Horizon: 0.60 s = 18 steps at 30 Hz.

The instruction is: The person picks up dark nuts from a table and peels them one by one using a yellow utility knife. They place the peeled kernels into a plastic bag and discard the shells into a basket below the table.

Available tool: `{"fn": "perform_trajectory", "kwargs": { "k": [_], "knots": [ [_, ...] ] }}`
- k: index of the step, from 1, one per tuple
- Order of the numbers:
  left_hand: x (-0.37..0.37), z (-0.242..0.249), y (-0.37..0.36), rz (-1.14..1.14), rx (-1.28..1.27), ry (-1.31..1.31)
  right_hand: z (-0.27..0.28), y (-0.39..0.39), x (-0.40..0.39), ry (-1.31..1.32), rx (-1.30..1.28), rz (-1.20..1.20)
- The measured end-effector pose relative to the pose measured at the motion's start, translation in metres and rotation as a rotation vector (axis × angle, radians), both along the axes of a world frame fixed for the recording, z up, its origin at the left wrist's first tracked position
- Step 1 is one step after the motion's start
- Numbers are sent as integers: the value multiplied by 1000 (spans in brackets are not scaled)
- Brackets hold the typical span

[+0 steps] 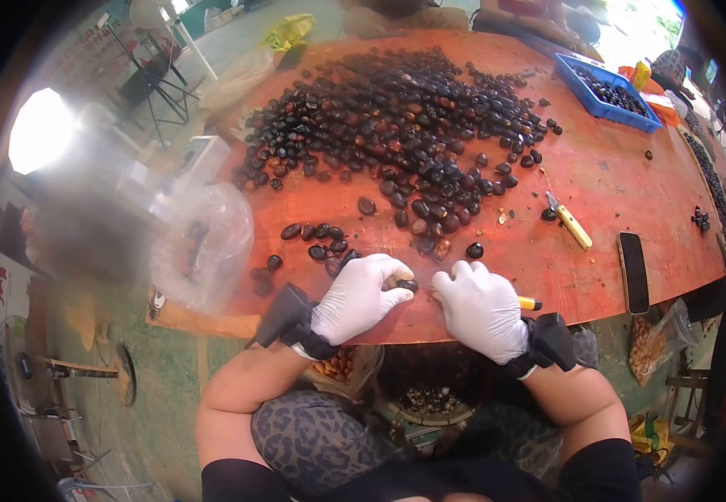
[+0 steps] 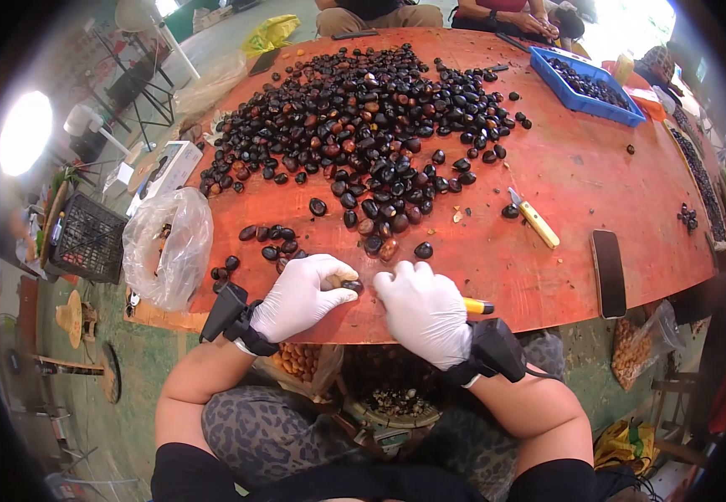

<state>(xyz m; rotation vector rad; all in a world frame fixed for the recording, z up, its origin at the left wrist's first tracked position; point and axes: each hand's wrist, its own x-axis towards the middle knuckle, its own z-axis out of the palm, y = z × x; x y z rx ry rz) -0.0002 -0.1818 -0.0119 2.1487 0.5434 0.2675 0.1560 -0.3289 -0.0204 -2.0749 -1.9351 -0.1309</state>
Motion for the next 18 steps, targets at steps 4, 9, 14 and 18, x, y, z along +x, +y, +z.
{"fn": "perform_trajectory", "kwargs": {
  "k": [4,9,14,18],
  "knots": [
    [0,-4,1,9,79,-11,2,-3,0,-15,5,-16],
    [3,-4,-2,17,190,-18,3,5,-12,19,58,10],
    [3,-8,-1,16,202,-23,-1,2,-11,21,2,-19],
    [2,0,-2,28,113,6,-1,-4,-4,-53,-65,-62]
  ]
}}
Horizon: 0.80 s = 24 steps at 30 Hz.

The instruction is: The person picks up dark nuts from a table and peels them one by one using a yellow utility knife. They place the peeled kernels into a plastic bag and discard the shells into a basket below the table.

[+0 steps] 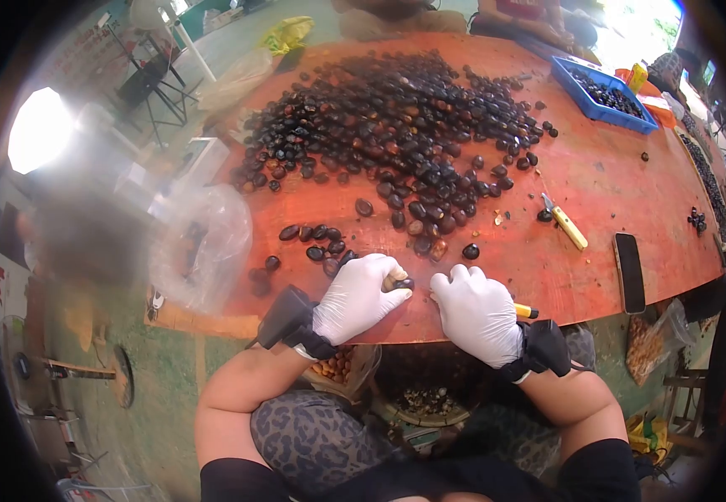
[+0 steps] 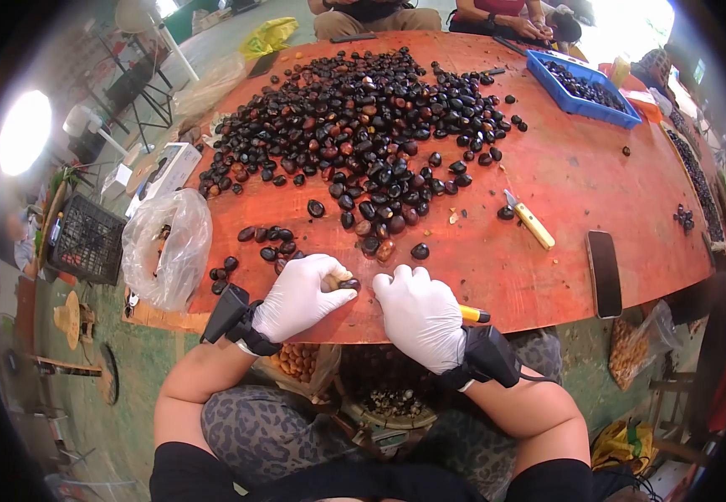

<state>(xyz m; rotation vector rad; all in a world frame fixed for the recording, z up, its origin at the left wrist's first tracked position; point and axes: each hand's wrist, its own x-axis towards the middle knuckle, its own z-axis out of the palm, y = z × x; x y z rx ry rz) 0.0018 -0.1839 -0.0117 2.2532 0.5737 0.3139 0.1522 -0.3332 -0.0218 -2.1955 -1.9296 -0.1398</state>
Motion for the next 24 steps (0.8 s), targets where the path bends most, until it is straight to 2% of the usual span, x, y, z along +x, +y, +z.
{"fn": "perform_trajectory", "kwargs": {
  "k": [1,4,11,14,18,19,22,23,24],
  "knots": [
    [-1,3,0,4,-23,14,1,-1,0,19,17,-3],
    [-6,4,16,-12,395,33,4,-3,4,63,47,-22],
    [21,11,34,122,476,48,3,-4,12,83,84,-43],
    [43,-1,41,68,573,-61,4,-5,12,93,65,-51],
    [43,-9,44,70,492,-13,3,-5,14,98,80,-42],
    [41,-10,45,78,555,-98,3,-6,14,103,91,-36],
    [26,4,29,89,269,-165,2,-8,16,120,118,-36],
    [21,9,18,93,136,-211,2,-8,17,127,128,-37],
    [16,19,5,102,-76,-147,4,-8,15,153,130,-42]
  ]
}}
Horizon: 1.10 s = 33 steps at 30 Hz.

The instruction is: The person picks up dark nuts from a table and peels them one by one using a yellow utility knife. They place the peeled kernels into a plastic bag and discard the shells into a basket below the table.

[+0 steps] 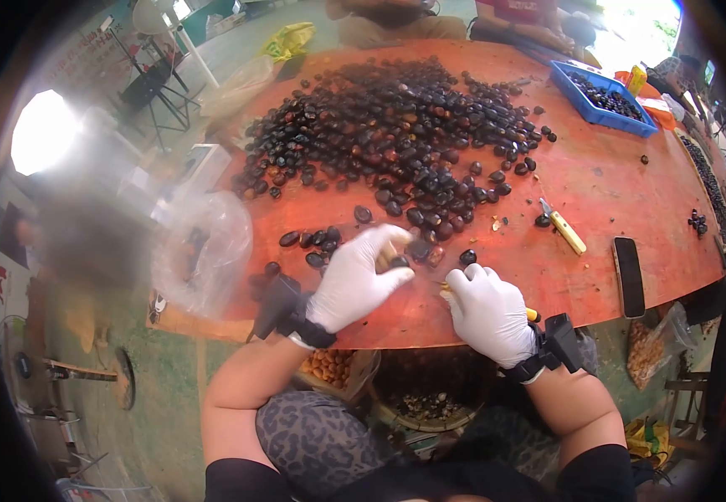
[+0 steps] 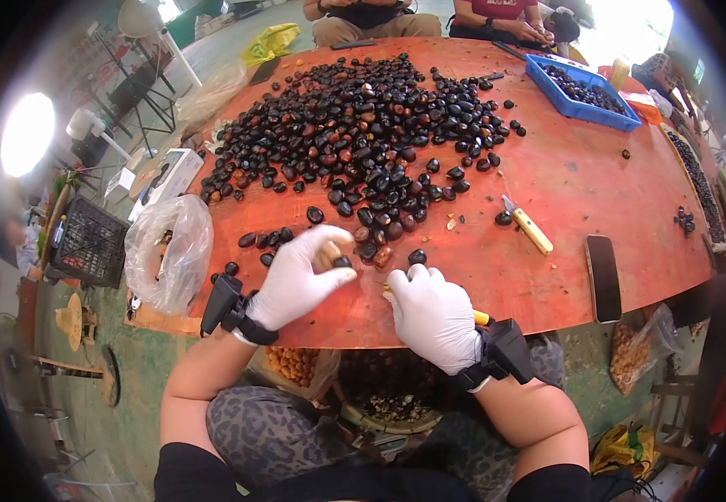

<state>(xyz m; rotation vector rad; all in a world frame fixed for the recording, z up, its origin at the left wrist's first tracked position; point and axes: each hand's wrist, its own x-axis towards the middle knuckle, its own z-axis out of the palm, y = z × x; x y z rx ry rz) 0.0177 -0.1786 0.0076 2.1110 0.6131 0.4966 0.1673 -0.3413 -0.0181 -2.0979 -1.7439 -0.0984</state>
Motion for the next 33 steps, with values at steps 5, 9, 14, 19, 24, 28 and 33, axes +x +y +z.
{"fn": "perform_trajectory", "kwargs": {
  "k": [5,9,14,19,24,28,33],
  "knots": [
    [-16,-26,-3,-216,180,64,4,-1,-5,12,24,42],
    [-18,-27,-3,-227,91,72,2,4,-9,-7,-17,75],
    [-18,-25,-4,-214,117,86,3,8,-12,-12,3,110],
    [-19,-28,-1,-214,149,81,1,11,-15,-38,-12,121],
    [-18,-30,0,-220,140,86,-1,21,-19,-82,9,141],
    [-17,-29,1,-196,39,100,-4,17,-15,-116,-46,127],
    [-17,-27,0,-154,35,135,-1,11,-12,-115,-84,86]
  ]
}}
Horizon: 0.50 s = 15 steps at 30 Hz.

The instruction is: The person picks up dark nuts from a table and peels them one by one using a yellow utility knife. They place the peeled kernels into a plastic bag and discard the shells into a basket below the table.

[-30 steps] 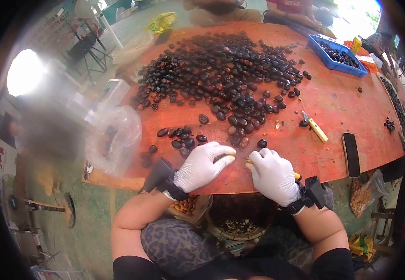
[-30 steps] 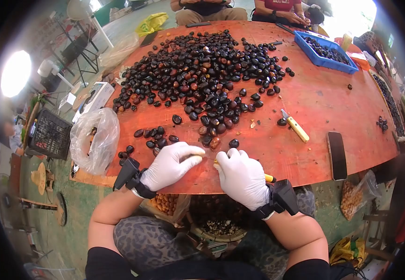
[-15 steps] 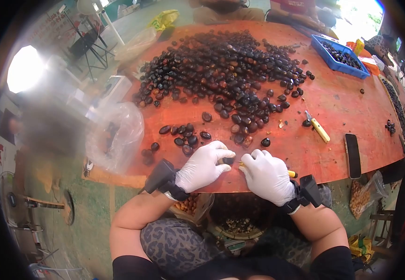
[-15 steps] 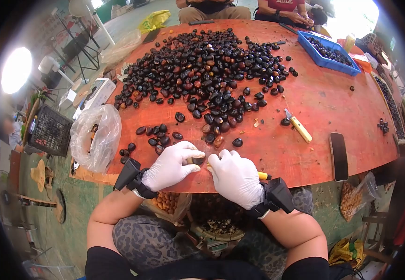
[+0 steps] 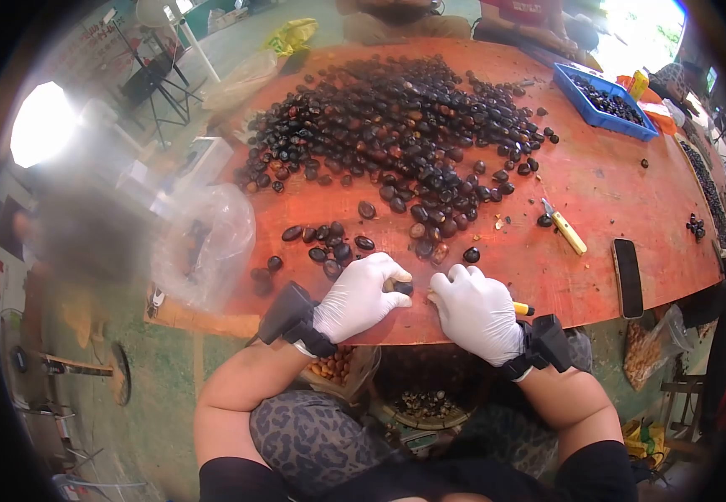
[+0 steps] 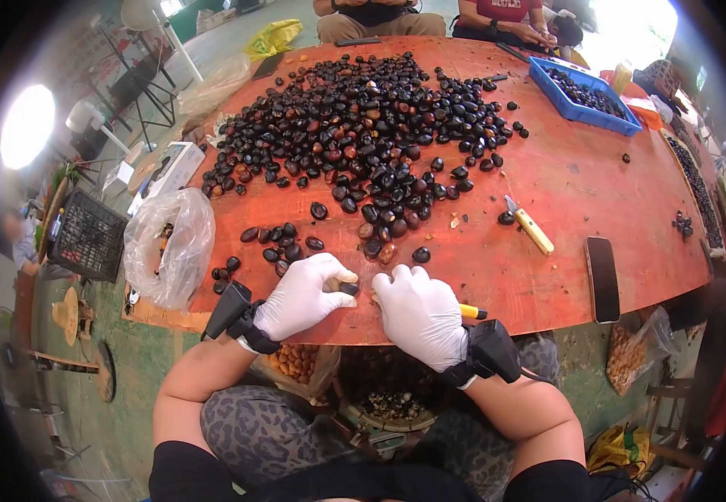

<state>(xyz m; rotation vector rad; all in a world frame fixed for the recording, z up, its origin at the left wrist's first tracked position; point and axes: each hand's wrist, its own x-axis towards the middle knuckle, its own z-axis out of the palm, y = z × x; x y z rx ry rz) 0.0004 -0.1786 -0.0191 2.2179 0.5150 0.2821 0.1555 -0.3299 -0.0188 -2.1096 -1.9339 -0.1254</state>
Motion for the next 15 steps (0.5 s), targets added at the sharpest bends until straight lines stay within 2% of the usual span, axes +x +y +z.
{"fn": "perform_trajectory", "kwargs": {
  "k": [4,9,12,15],
  "knots": [
    [2,2,-3,24,51,2,5,9,-11,30,50,34],
    [2,3,-3,15,71,7,-1,0,-8,2,-40,-10],
    [-7,7,4,-67,310,5,4,-7,-2,-3,-48,-54],
    [-14,27,6,40,645,227,4,-10,7,40,-17,-99]
  ]
}}
